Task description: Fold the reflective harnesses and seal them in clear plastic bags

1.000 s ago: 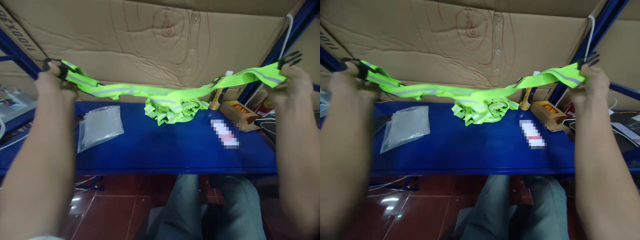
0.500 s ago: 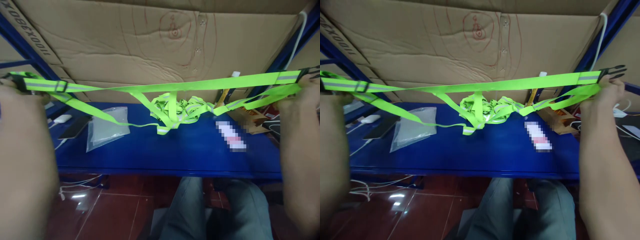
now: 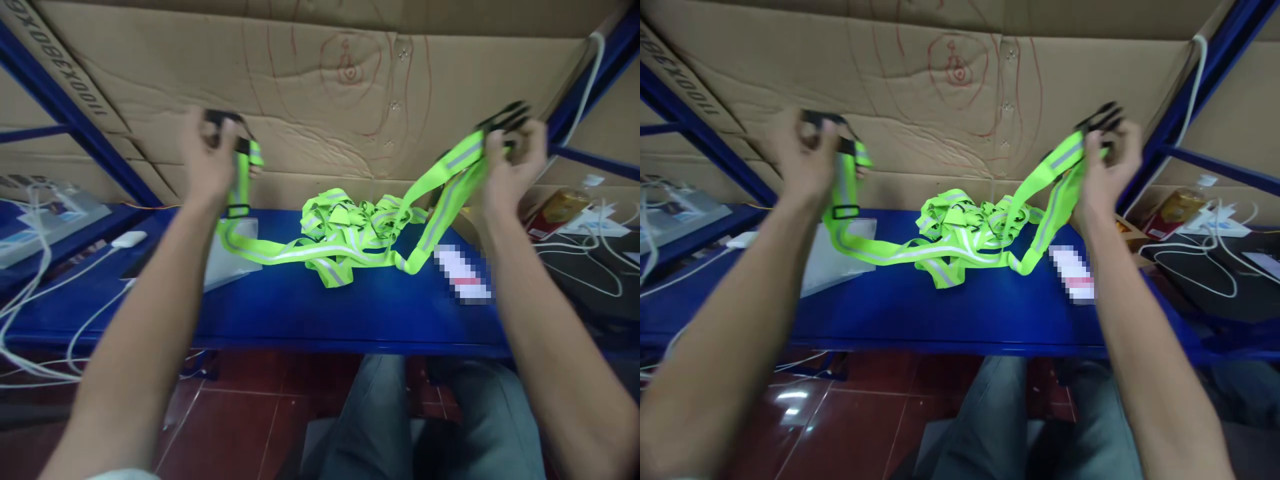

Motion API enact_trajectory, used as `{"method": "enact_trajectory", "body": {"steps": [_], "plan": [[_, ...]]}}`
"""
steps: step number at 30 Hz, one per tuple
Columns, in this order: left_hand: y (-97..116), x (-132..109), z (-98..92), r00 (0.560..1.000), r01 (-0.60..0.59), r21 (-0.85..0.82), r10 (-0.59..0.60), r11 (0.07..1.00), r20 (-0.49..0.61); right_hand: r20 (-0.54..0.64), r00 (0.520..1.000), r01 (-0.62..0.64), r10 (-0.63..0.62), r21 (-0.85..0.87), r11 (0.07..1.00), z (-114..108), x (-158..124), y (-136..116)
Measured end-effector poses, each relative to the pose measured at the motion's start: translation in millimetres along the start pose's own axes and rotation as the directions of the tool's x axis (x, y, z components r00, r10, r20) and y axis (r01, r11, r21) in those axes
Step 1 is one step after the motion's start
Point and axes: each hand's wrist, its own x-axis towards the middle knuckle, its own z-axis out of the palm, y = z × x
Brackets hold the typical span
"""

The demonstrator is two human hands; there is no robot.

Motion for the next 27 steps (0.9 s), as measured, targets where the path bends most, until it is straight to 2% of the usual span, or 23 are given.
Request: {"method": "enact_trajectory", "body": {"steps": [1,2,4,6,7,8,9,10,12,13,14,16,19,23,27], "plan": [[15,-24,21.2,0.988,0.068,-0.059,-0.059,0.996,0.143,-0.065,0.998,0.023,-0.021,0.038,0.999,14,-18,-28],[31,-46,38.6,0.959,0.117,-0.095,-0.088,0.989,0.269,-0.015,0.999,0.051,-0.051,0.046,0.998,26,-35,-54],[58,-84,60.8,0.868,0.187,-0.148,-0.093,0.971,0.488,0.226,0.968,0.099,-0.105,0.037,0.994,44,-66,-96],[76,-110,68.6,0.763,0.221,-0.171,-0.061,0.960,0.643,0.427,0.896,0.129,-0.118,0.003,0.992,53,-89,-119],[81,-119,69.0,0.711,0.233,-0.174,-0.045,0.957,0.702,0.493,0.863,0.149,-0.115,-0.031,0.988,55,-97,-124],[83,-125,68.4,0.677,0.245,-0.175,-0.039,0.954,0.735,0.537,0.836,0.168,-0.114,-0.051,0.985,55,-103,-125],[84,-130,67.3,0.664,0.258,-0.178,-0.041,0.950,0.746,0.555,0.825,0.176,-0.108,-0.071,0.982,55,-108,-123],[85,-132,66.1,0.673,0.269,-0.184,-0.047,0.945,0.738,0.556,0.825,0.176,-0.101,-0.083,0.981,54,-111,-119],[85,-134,63.2,0.717,0.271,-0.200,-0.059,0.942,0.695,0.541,0.835,0.164,-0.102,-0.068,0.984,51,-113,-109],[87,-134,61.3,0.725,0.257,-0.192,-0.058,0.947,0.686,0.540,0.834,0.159,-0.113,-0.038,0.987,49,-112,-104],[89,-133,58.9,0.715,0.230,-0.165,-0.051,0.959,0.698,0.545,0.828,0.158,-0.134,0.002,0.987,47,-111,-101],[96,-131,52.4,0.663,0.133,-0.060,-0.044,0.989,0.747,0.574,0.798,0.175,-0.184,0.071,0.982,41,-106,-98],[106,-127,42.6,0.612,-0.051,0.079,-0.031,0.996,0.790,0.605,0.770,0.229,-0.202,0.033,0.973,33,-101,-103],[109,-127,39.1,0.589,-0.173,0.045,0.067,0.984,0.806,0.651,0.735,0.305,-0.190,-0.066,0.950,27,-100,-115],[111,-130,42.9,0.551,-0.188,-0.002,0.107,0.982,0.828,0.723,0.661,0.357,-0.201,-0.066,0.932,26,-101,-126]]}}
